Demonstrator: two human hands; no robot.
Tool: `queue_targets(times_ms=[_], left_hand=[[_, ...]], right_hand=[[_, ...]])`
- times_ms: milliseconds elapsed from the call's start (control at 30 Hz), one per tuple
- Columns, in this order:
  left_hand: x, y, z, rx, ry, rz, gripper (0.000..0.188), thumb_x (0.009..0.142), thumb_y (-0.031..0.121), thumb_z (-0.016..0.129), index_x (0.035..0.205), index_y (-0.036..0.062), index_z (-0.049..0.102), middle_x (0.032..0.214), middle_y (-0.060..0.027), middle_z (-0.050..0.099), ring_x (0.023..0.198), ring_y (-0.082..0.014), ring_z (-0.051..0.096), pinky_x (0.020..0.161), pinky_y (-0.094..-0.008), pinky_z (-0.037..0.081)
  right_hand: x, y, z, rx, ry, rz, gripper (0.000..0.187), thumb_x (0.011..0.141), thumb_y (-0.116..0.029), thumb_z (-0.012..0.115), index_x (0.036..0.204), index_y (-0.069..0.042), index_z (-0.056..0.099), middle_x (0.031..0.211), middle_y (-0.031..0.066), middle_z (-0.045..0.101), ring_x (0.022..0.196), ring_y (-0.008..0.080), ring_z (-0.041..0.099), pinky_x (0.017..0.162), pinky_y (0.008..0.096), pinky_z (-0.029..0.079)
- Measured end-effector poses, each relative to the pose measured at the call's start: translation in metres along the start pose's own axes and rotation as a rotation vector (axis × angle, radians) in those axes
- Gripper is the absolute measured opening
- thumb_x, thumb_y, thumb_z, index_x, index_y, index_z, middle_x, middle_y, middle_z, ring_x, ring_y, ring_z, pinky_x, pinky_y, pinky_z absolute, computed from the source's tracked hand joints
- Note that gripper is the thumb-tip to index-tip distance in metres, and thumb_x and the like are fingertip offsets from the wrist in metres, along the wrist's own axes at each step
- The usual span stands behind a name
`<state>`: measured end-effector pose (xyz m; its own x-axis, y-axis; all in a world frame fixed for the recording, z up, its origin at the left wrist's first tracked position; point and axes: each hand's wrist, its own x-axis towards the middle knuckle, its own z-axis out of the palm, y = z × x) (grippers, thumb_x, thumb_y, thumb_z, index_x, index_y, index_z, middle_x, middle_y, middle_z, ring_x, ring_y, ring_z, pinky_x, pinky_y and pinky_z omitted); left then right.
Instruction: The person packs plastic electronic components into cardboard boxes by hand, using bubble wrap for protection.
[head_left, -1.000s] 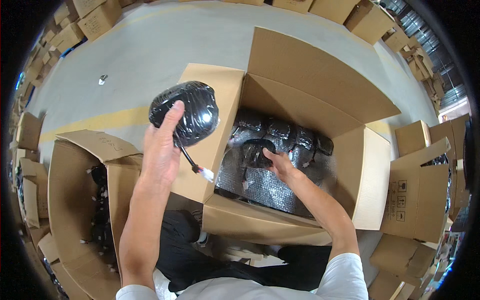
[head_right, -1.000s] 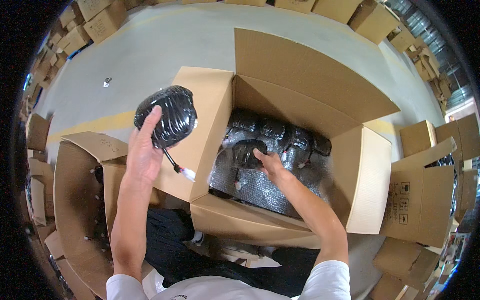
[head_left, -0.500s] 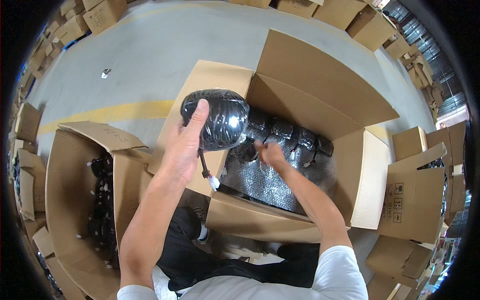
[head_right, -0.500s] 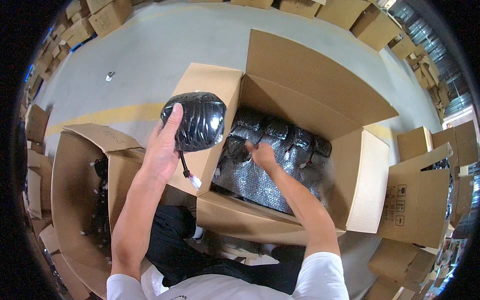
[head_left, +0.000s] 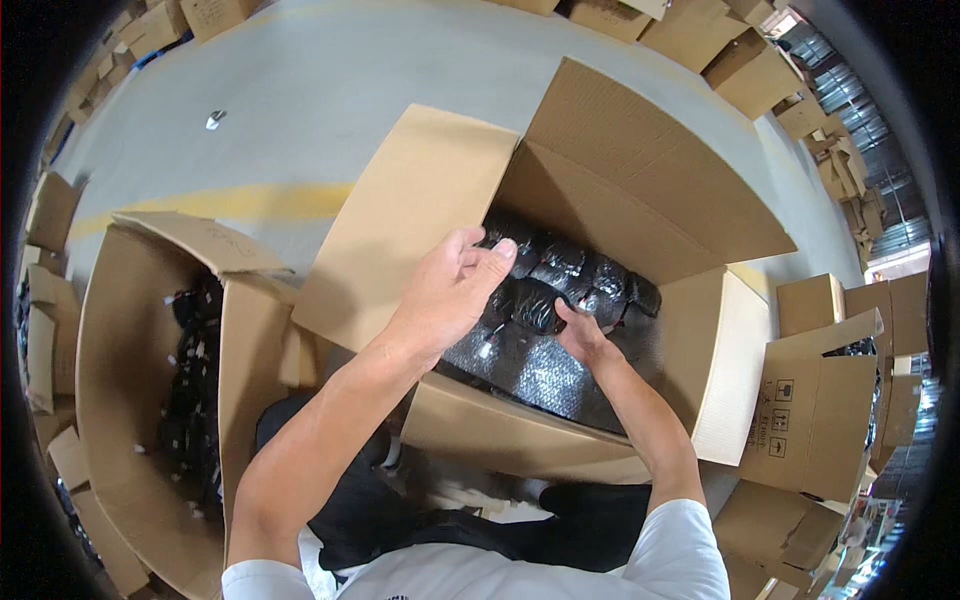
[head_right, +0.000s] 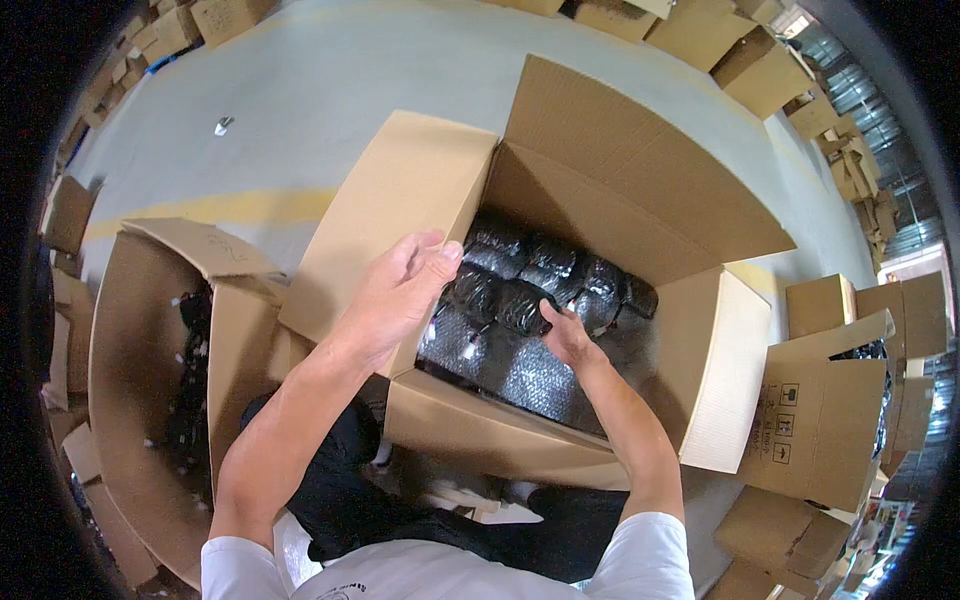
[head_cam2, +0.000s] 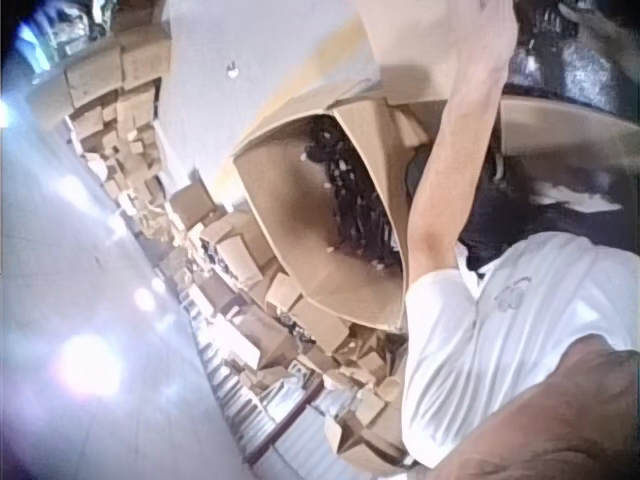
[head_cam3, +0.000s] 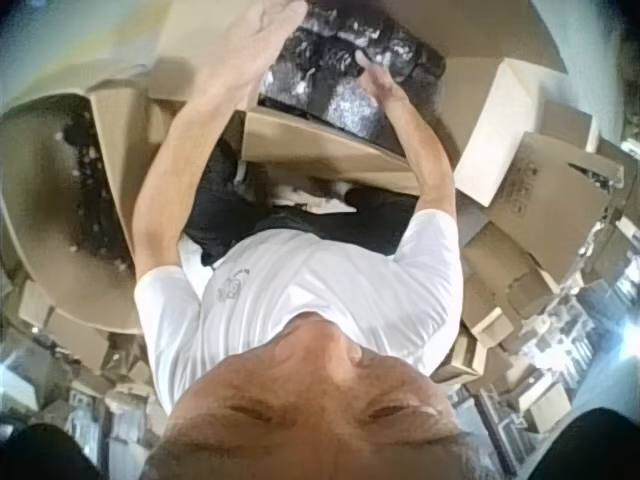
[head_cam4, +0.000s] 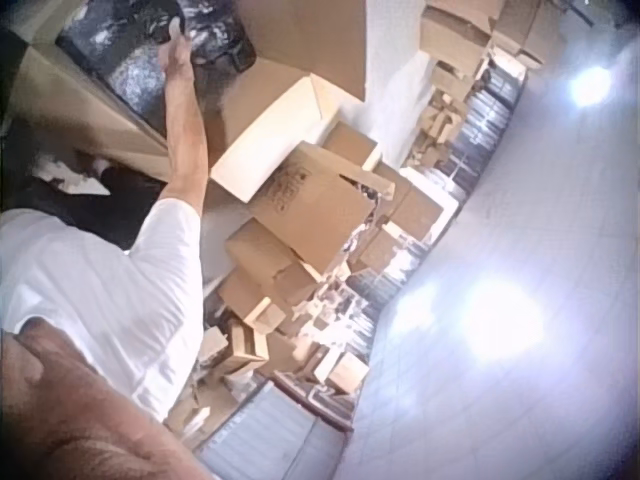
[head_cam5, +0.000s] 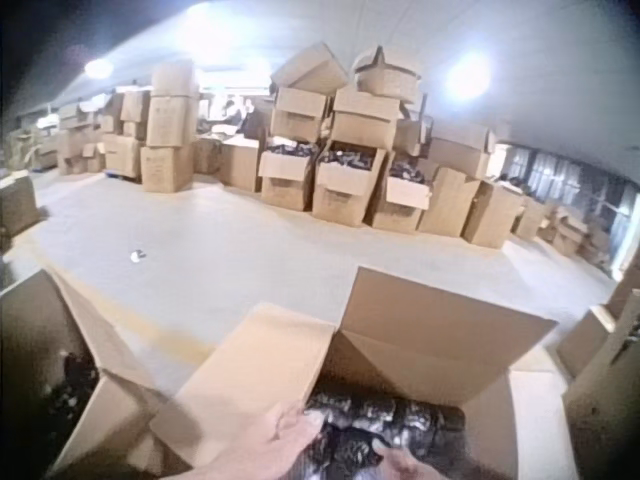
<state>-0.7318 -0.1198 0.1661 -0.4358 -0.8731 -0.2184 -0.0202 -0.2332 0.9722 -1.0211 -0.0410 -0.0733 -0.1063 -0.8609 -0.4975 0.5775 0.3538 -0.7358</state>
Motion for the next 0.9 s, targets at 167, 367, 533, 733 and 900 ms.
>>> queue_targets(times_ms=[167, 367, 533, 733, 900], left_hand=[[-0.002, -0.016, -0.015, 0.097, 0.008, -0.026, 0.065, 0.096, 0.036, 0.062, 0.136, -0.0107, 0.042, 0.116, -0.0177, 0.063, 0.103, -0.0205, 0.060, 0.090, -0.0339, 0.050], [-0.010, -0.027, 0.021, 0.333, 0.101, 0.277, 0.054, 0.088, 0.034, 0.063, 0.117, -0.0099, 0.053, 0.106, -0.0287, 0.061, 0.105, -0.0375, 0.060, 0.087, -0.0471, 0.049], [-0.024, 0.010, -0.072, 0.447, -0.066, 0.243, 0.038, 0.086, 0.028, 0.064, 0.103, -0.0060, 0.062, 0.094, -0.0233, 0.067, 0.089, -0.0309, 0.066, 0.077, -0.0405, 0.052], [-0.111, 0.083, -0.295, 0.490, 0.405, 0.499, 0.034, 0.095, 0.026, 0.060, 0.114, -0.0018, 0.065, 0.101, -0.0124, 0.071, 0.091, -0.0201, 0.068, 0.081, -0.0321, 0.055], [-0.171, -0.101, -0.497, 0.726, 1.138, -0.009, 0.052, 0.086, 0.044, 0.061, 0.089, -0.0075, 0.067, 0.090, -0.0276, 0.067, 0.091, -0.0395, 0.066, 0.082, -0.0454, 0.050]], right_hand=[[0.034, 0.039, -0.019, -0.674, 0.295, 0.267, 0.046, 0.093, -0.032, 0.067, 0.122, 0.003, 0.058, 0.102, 0.0106, 0.065, 0.091, 0.0216, 0.063, 0.075, 0.0377, 0.052], [-0.009, 0.016, -0.022, -1.701, 0.227, -0.341, 0.060, 0.085, -0.046, 0.069, 0.095, 0.012, 0.062, 0.094, 0.0322, 0.066, 0.094, 0.0374, 0.067, 0.079, 0.0486, 0.048], [-0.088, 0.006, 0.125, -1.146, -0.226, 0.067, 0.041, 0.096, -0.033, 0.058, 0.108, 0.006, 0.063, 0.099, 0.0132, 0.069, 0.089, 0.0169, 0.063, 0.078, 0.0335, 0.050], [-0.169, 0.008, 0.183, -1.442, -0.433, -0.350, 0.041, 0.092, -0.026, 0.065, 0.121, 0.002, 0.060, 0.106, 0.0214, 0.065, 0.100, 0.0342, 0.064, 0.087, 0.0405, 0.049], [-0.169, 0.015, 0.210, -1.507, -0.437, -0.395, 0.041, 0.087, -0.022, 0.071, 0.119, 0.000, 0.061, 0.102, 0.0221, 0.065, 0.096, 0.0391, 0.064, 0.084, 0.0431, 0.050]])
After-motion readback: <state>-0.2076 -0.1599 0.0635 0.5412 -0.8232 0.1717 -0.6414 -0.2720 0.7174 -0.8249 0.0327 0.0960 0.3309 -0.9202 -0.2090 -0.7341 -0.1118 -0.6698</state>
